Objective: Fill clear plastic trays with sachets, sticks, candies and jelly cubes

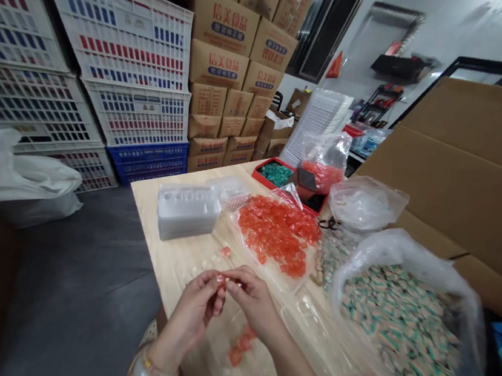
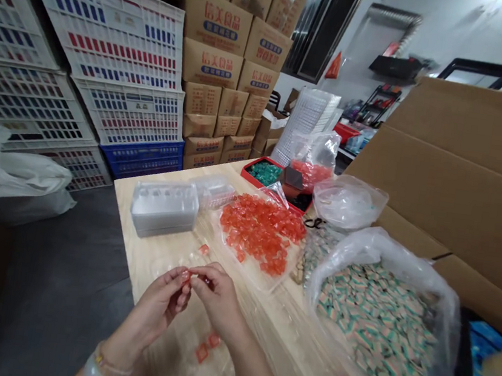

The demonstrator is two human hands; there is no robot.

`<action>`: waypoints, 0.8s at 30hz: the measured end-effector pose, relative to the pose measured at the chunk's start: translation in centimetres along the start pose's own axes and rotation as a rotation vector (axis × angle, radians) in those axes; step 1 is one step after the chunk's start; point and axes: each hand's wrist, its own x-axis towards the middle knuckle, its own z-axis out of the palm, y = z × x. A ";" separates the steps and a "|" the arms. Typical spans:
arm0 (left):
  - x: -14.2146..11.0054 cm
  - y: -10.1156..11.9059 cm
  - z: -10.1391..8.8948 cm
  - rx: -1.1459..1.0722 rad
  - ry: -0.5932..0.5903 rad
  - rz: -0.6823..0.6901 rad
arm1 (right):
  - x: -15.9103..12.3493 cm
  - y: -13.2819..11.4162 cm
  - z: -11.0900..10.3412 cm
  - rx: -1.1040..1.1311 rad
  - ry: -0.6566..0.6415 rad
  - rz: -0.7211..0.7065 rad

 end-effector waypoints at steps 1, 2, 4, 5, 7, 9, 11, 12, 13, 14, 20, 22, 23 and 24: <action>0.0 0.1 -0.2 0.023 -0.009 -0.001 | -0.1 -0.2 0.0 -0.011 -0.009 -0.019; 0.0 0.2 -0.4 0.050 -0.020 -0.003 | -0.1 -0.2 0.1 -0.016 -0.009 -0.028; 0.3 0.2 -0.9 0.133 -0.040 -0.005 | -0.1 -0.2 0.2 -0.042 -0.004 -0.030; 0.6 0.2 -1.3 0.200 -0.050 0.004 | -0.1 -0.1 0.3 -0.067 -0.003 -0.028; 1.1 0.4 -2.2 0.407 -0.040 0.091 | 0.5 0.2 0.2 -0.146 0.013 -0.030; 1.5 0.7 -3.3 0.715 0.004 0.302 | 1.6 0.5 -0.3 -0.285 0.065 -0.056; 1.9 1.0 -4.5 1.070 0.022 0.557 | 3.3 1.1 -0.8 -0.487 0.094 -0.110; 2.1 1.0 -4.9 1.232 0.013 0.665 | 4.3 1.5 -0.9 -0.595 0.070 -0.152; 2.3 1.0 -5.3 1.369 -0.007 0.745 | 5.2 1.9 -1.0 -0.696 0.018 -0.200; 2.5 0.8 -5.7 1.475 -0.027 0.799 | 6.1 2.3 -0.9 -0.787 -0.057 -0.248; 4.0 -0.1 -6.8 1.607 -0.091 0.907 | 9.2 3.6 0.2 -1.254 -0.454 -0.450; 4.2 -0.1 -7.0 1.595 -0.112 0.917 | 9.6 3.7 0.3 -1.339 -0.540 -0.507; 4.2 -0.1 -7.1 1.596 -0.116 0.920 | 9.8 3.7 0.4 -1.361 -0.579 -0.525; 4.2 -0.1 -7.2 1.600 -0.119 0.921 | 9.9 3.7 0.5 -1.374 -0.613 -0.538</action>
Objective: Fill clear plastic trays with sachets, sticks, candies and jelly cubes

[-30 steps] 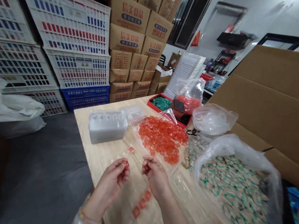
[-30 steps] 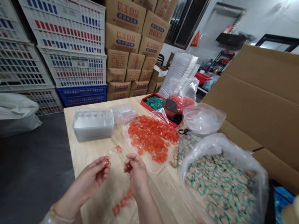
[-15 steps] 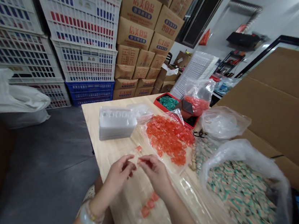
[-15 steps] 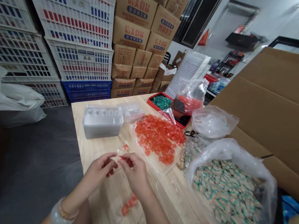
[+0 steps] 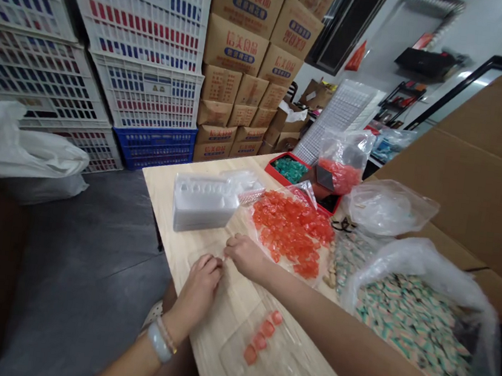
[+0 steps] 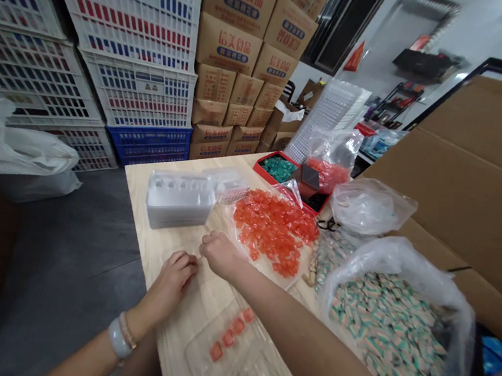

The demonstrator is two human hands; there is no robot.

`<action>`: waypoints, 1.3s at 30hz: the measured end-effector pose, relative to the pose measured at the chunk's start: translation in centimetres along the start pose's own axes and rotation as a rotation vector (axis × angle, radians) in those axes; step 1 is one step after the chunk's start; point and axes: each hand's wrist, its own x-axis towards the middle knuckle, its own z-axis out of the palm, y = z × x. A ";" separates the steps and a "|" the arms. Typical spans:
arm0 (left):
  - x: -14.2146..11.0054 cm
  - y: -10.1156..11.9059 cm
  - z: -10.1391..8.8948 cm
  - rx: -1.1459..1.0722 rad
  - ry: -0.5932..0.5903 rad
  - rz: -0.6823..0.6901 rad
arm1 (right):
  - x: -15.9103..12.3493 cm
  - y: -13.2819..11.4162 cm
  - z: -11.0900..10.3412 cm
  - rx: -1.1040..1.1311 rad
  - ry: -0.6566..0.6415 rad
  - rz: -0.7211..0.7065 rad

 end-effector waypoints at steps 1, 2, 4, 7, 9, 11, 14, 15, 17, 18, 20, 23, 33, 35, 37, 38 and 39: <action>0.0 -0.1 0.0 0.005 -0.003 0.001 | 0.1 0.0 0.0 -0.006 -0.016 -0.020; -0.1 -0.1 -0.1 0.011 -0.008 0.001 | 0.1 0.0 0.0 -0.007 -0.026 -0.031; -0.2 -0.2 -0.1 0.028 -0.020 0.009 | 0.1 0.0 -0.1 0.008 -0.032 -0.016; -0.4 0.2 -0.2 0.090 0.003 0.028 | -0.3 -0.3 -0.2 0.064 0.008 0.101; -0.6 0.9 -0.1 0.146 0.029 0.049 | -0.7 -0.6 -0.3 0.075 0.050 0.221; -0.6 2.0 0.2 0.171 -0.014 0.096 | -0.9 -0.8 -0.2 0.061 0.072 0.311; -0.6 3.7 1.1 0.149 -0.160 0.132 | -1.1 -0.9 -0.1 0.052 0.075 0.342; -0.5 4.0 1.3 0.141 -0.191 0.123 | -1.1 -0.8 -0.1 0.055 0.075 0.334; -0.4 4.5 1.7 0.131 -0.211 0.093 | -1.1 -0.6 0.0 0.064 0.072 0.313; -0.4 4.6 1.7 0.125 -0.213 0.084 | -1.2 -0.4 -0.1 0.069 0.070 0.302; -0.4 4.7 1.7 0.115 -0.213 0.076 | -1.4 -0.2 -0.1 0.080 0.067 0.284; -0.5 4.6 1.6 0.082 -0.203 0.072 | -1.8 0.1 -0.1 0.085 0.076 0.294; -0.5 4.1 1.4 -0.211 -0.087 -0.057 | -3.2 0.5 0.1 0.147 0.112 0.305; -0.3 3.9 1.3 -0.274 -0.061 -0.091 | -3.6 0.5 -0.3 0.172 0.165 0.358; -0.2 3.7 1.2 -0.313 -0.054 -0.103 | -4.5 0.3 -0.6 0.243 0.285 0.448; -0.2 3.6 1.1 -0.332 -0.043 -0.114 | -5.2 0.2 -0.7 0.303 0.356 0.497; -0.2 3.5 1.0 -0.351 -0.023 -0.133 | -6.0 0.1 -0.7 0.379 0.430 0.545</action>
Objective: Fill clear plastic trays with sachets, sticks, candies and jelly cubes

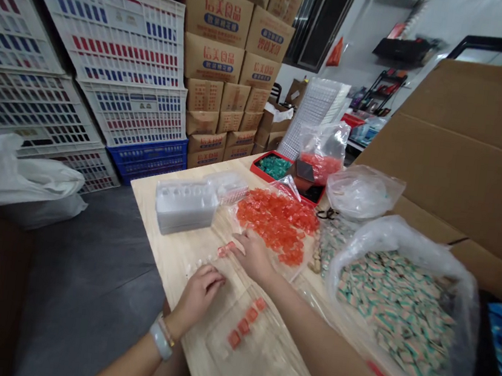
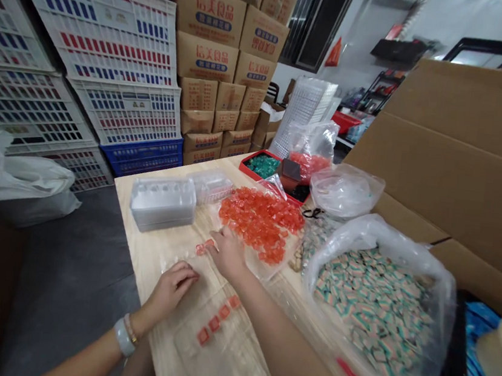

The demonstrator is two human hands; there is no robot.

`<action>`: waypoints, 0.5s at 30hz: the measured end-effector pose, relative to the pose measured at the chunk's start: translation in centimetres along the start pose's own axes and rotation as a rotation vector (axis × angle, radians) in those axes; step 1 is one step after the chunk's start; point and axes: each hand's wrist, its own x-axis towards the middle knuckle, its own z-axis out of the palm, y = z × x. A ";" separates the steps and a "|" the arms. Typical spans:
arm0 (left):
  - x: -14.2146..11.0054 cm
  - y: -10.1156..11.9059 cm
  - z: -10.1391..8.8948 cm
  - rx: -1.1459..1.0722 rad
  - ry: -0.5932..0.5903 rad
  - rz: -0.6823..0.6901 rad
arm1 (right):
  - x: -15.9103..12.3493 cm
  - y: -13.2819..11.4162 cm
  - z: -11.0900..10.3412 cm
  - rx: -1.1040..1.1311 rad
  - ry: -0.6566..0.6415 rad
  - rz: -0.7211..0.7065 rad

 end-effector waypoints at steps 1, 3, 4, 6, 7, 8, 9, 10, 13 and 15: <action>0.0 0.1 -0.2 -0.019 0.029 -0.019 | -0.9 0.3 -0.3 0.093 0.061 0.058; 0.4 1.0 -0.6 -0.044 0.084 -0.038 | -3.1 1.0 -1.0 0.294 0.190 0.194; 0.9 1.7 -0.8 -0.047 0.095 -0.028 | -4.3 1.4 -1.3 0.407 0.247 0.270; 3.1 3.7 -1.1 -0.032 0.074 0.039 | -6.7 1.8 -1.9 0.676 0.297 0.423; 5.0 5.0 -1.2 -0.021 0.059 0.089 | -7.7 1.9 -2.2 0.827 0.285 0.488; 7.3 6.3 -1.2 -0.007 0.046 0.140 | -8.6 1.8 -2.6 0.979 0.264 0.544; 10.0 7.6 -1.1 0.004 0.064 0.186 | -9.2 1.7 -3.0 1.118 0.246 0.591; 12.9 8.9 -0.8 -0.004 0.116 0.215 | -9.7 1.6 -3.4 1.233 0.245 0.629; 20.2 11.7 0.8 -0.070 0.176 0.221 | -9.9 1.4 -4.8 1.410 0.374 0.687; 21.9 12.5 2.5 -0.078 0.068 0.239 | -9.6 1.8 -5.5 1.419 0.507 0.689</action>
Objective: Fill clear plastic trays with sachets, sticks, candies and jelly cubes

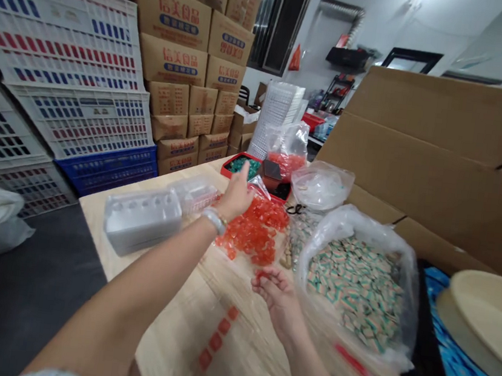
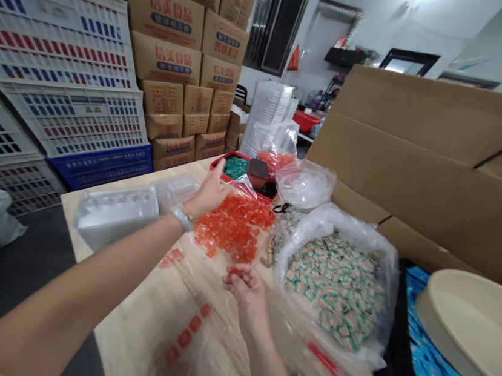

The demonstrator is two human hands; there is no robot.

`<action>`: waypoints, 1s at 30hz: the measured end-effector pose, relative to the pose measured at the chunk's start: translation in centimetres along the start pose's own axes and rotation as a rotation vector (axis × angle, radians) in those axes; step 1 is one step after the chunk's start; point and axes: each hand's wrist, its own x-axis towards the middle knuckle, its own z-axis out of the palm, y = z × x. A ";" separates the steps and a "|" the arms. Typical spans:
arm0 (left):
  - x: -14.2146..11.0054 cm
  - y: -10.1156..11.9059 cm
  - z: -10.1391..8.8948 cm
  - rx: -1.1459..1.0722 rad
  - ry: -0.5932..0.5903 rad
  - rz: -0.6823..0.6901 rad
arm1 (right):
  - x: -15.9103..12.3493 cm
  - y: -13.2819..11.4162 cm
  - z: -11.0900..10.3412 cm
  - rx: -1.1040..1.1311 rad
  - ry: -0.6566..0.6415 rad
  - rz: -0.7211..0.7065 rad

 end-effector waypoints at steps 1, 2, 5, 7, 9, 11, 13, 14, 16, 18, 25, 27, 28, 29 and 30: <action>-0.5 0.0 0.9 -0.020 -0.093 -0.002 | 0.3 -0.2 -0.1 0.011 0.037 -0.037; -1.7 0.0 1.6 -0.050 -0.205 -0.011 | 0.6 -0.4 -0.2 0.015 0.067 -0.068; -7.5 -0.3 3.0 -0.220 -0.511 -0.111 | 1.1 -0.1 -0.6 0.002 0.105 -0.113; -11.1 -0.6 3.2 -0.320 -0.559 -0.195 | 1.1 0.4 -0.6 -0.035 0.099 -0.105; -13.5 -0.9 3.1 -0.335 -0.482 -0.282 | 0.7 0.9 -0.4 -0.078 0.079 -0.069; -14.8 -1.2 2.9 -0.306 -0.369 -0.359 | 0.2 1.3 -0.1 -0.108 0.050 -0.039; -15.5 -1.3 2.6 -0.314 -0.290 -0.425 | -0.4 1.4 0.4 -0.148 0.010 -0.051; -15.8 -1.2 2.5 -0.326 -0.258 -0.455 | -0.7 1.4 0.6 -0.174 -0.007 -0.070; -16.5 -0.9 2.2 -0.315 -0.205 -0.480 | -1.2 1.5 1.0 -0.236 -0.017 -0.109; -17.4 -0.5 2.0 -0.240 -0.153 -0.444 | -1.5 1.9 1.1 -0.304 0.006 -0.134; -19.8 -0.4 0.5 -0.363 -0.119 -0.535 | -2.9 3.5 1.9 -0.657 -0.069 -0.323; -20.3 -0.8 -0.3 -0.511 -0.144 -0.680 | -3.6 3.6 2.6 -0.712 -0.084 -0.333; -20.6 -0.9 -0.7 -0.559 -0.132 -0.740 | -4.0 3.6 3.0 -0.750 -0.086 -0.349; -20.8 -1.1 -1.1 -0.585 -0.101 -0.781 | -4.3 3.7 3.3 -0.802 -0.092 -0.376; -21.1 -1.2 -1.4 -0.595 -0.056 -0.804 | -4.6 3.7 3.7 -0.866 -0.104 -0.413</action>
